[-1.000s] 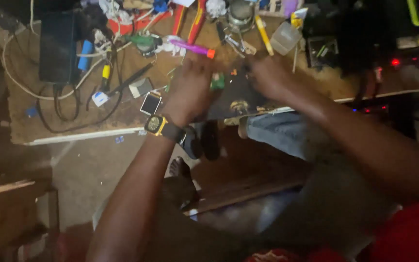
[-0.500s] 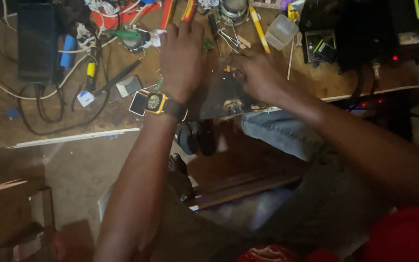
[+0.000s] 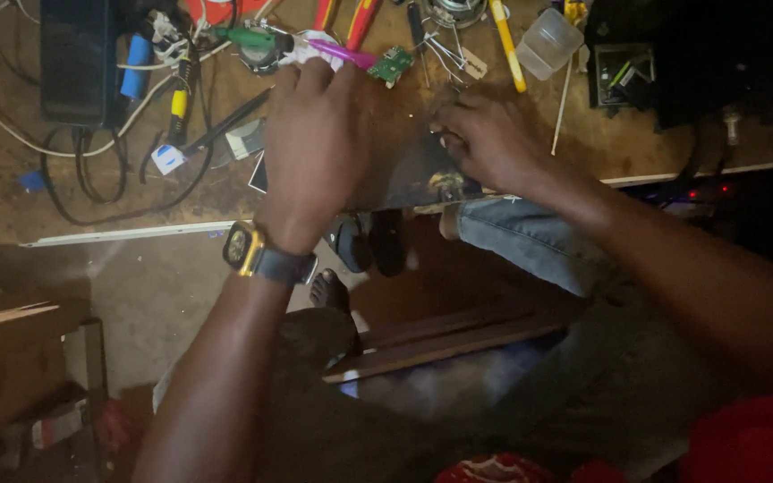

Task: Repairing an electronic circuit board by inspecting and connecting small wires on a cluttered workbench.

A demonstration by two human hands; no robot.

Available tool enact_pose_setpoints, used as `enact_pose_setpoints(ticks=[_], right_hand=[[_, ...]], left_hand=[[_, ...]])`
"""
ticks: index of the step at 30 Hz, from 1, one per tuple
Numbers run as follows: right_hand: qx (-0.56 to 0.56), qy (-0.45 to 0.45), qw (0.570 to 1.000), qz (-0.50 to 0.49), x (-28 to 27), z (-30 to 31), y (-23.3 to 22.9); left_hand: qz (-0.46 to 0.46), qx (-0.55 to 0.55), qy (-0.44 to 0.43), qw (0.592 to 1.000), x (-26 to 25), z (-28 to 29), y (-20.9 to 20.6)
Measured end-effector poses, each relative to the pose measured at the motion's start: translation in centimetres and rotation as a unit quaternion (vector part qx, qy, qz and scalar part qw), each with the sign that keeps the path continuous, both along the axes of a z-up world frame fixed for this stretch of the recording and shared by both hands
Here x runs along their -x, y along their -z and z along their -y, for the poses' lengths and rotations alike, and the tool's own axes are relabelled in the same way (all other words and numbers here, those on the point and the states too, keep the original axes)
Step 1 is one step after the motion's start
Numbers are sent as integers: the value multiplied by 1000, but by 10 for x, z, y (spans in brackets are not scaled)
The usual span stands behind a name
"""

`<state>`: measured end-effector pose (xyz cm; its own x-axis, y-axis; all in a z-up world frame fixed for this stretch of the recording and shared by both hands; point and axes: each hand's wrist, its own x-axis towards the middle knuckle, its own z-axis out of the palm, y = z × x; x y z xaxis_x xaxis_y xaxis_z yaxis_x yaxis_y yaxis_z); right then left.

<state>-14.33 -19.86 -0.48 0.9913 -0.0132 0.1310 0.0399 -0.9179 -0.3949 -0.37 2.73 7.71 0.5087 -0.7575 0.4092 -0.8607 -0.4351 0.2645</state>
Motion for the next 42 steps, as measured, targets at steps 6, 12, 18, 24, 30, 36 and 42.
enact_pose_setpoints(ticks=[6,12,18,24,30,36,42], right_hand=[[185,-16,980,-65,4,-9,-16],[-178,34,983,-23,2,11,-17],[-111,35,993,1,4,7,-25],[30,-37,998,51,4,7,-9],[123,22,992,-20,-2,-11,-14],[191,45,980,-17,-11,-18,-18],[45,23,993,103,-5,-18,-26]], left_hand=[[-1,18,20,1000,-1,-21,-24],[0,35,26,999,-1,-20,-30],[18,41,30,999,8,-12,-26],[5,30,26,999,7,-10,-31],[-14,32,33,999,8,-5,-22],[-53,4,28,998,15,1,-15],[-100,-4,22,995,36,1,-5]])
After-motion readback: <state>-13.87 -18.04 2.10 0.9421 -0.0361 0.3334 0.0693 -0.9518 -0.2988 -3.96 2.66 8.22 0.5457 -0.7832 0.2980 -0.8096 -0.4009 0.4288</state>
